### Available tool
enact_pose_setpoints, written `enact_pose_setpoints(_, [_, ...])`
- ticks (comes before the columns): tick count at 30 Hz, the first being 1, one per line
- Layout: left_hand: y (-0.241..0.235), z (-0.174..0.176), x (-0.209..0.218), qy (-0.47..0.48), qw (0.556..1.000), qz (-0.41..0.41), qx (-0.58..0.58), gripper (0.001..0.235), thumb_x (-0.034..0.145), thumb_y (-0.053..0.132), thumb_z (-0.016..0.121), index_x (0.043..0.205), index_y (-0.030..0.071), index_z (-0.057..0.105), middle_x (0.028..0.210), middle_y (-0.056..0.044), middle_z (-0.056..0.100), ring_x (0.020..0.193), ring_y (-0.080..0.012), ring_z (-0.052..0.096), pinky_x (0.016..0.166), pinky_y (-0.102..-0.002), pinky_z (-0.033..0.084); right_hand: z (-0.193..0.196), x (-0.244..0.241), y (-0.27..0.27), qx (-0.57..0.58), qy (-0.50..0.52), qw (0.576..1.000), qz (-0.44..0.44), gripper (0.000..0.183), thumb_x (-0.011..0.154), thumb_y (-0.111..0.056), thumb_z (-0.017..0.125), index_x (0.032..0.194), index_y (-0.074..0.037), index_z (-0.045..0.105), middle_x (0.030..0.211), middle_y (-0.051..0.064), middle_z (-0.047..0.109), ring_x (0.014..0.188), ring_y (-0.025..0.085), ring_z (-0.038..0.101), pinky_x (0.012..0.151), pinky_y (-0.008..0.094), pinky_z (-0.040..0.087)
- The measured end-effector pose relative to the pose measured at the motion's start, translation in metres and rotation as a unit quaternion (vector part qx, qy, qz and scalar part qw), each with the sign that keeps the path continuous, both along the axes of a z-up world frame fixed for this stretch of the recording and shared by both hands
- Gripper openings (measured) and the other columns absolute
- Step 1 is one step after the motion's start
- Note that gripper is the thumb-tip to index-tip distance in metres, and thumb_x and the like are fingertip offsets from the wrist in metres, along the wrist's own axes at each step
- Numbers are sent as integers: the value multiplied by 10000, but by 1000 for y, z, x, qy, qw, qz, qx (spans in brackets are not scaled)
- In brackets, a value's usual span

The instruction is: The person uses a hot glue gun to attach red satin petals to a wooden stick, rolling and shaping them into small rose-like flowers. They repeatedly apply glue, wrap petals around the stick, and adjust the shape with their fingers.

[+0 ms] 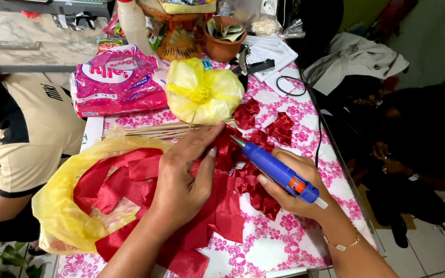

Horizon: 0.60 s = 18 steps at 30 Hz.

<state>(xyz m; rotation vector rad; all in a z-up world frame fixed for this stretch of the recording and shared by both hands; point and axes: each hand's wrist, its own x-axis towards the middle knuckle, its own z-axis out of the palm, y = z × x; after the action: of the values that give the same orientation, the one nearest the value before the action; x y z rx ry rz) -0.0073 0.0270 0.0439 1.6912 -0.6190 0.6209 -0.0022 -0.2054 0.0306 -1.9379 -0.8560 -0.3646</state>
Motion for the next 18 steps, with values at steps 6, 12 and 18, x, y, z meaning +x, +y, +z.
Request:
enact_pose_setpoints(6, [-1,-2,-2,-4,999,12,33,418,912,-80,563,1308,-16,679,1126,-273,728,1098,-508,694,943,-544,555,7,-2,4,0,-17,1000,-11,240,949,-144,648,733,-66,577,619,72,516,468,174,477,465,291,424])
enact_pose_setpoints(12, [-1,-2,-2,-2,999,13,38,419,917,-64,566,1312,6,687,1121,-264,729,1078,-499,702,935,-537,560,8,-2,6,7,-19,1000,-13,238,950,-141,649,735,-65,580,622,70,518,467,167,479,460,287,424])
enact_pose_setpoints(18, [0,3,-3,2,1000,4,29,418,924,-62,548,1318,-6,675,1127,-283,723,1088,-516,693,936,-552,555,8,-3,5,2,-11,1000,-10,235,949,-131,645,736,-58,581,632,80,526,475,187,493,472,295,428])
